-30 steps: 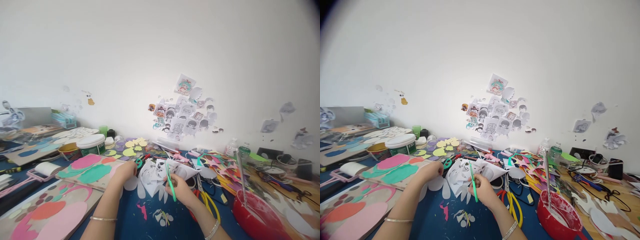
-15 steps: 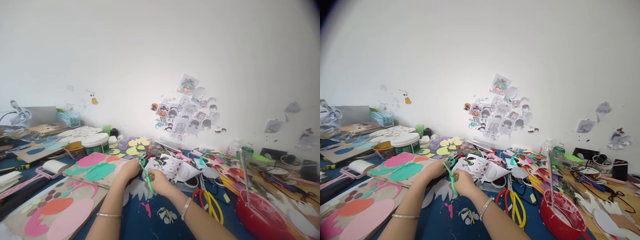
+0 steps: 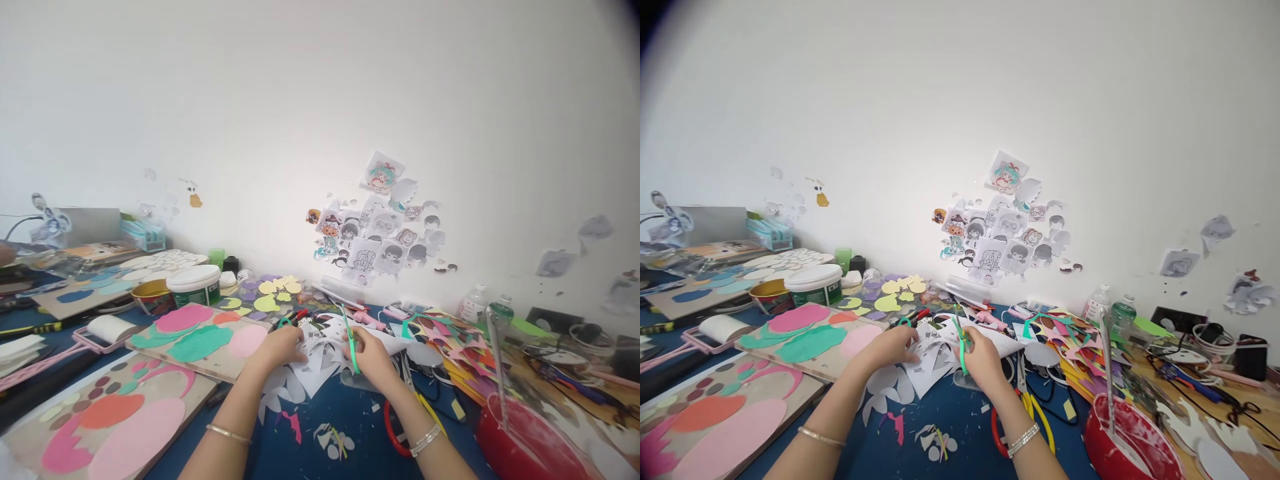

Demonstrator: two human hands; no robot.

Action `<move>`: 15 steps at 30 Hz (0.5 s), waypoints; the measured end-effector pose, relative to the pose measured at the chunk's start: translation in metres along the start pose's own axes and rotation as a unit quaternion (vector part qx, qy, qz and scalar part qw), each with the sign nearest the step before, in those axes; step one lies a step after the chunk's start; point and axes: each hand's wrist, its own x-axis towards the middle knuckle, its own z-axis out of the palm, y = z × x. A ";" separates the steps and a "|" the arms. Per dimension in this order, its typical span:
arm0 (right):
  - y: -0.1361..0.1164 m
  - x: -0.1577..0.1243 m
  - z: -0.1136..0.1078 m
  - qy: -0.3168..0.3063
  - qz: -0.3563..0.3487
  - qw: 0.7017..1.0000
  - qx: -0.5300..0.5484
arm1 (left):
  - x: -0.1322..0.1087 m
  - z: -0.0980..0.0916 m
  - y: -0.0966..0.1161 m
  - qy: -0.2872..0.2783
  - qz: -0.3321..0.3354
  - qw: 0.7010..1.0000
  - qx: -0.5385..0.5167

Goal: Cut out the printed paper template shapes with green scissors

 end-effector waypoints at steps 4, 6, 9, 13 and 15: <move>0.016 -0.006 -0.001 0.019 0.001 0.997 -0.074 | 0.006 0.015 0.012 -0.009 0.007 1.000 -0.009; 0.019 -0.008 -0.002 0.036 0.009 0.996 -0.081 | 0.009 0.021 0.017 0.001 0.005 1.000 -0.014; 0.022 -0.008 -0.008 0.080 0.016 0.993 -0.090 | 0.012 0.027 0.022 0.029 -0.006 0.999 -0.027; 0.031 -0.003 -0.022 0.137 0.052 0.983 -0.112 | 0.016 0.029 0.027 0.058 -0.017 0.996 -0.060; 0.037 -0.001 -0.027 0.140 0.086 0.980 -0.113 | 0.018 0.030 0.029 0.066 -0.018 0.995 -0.075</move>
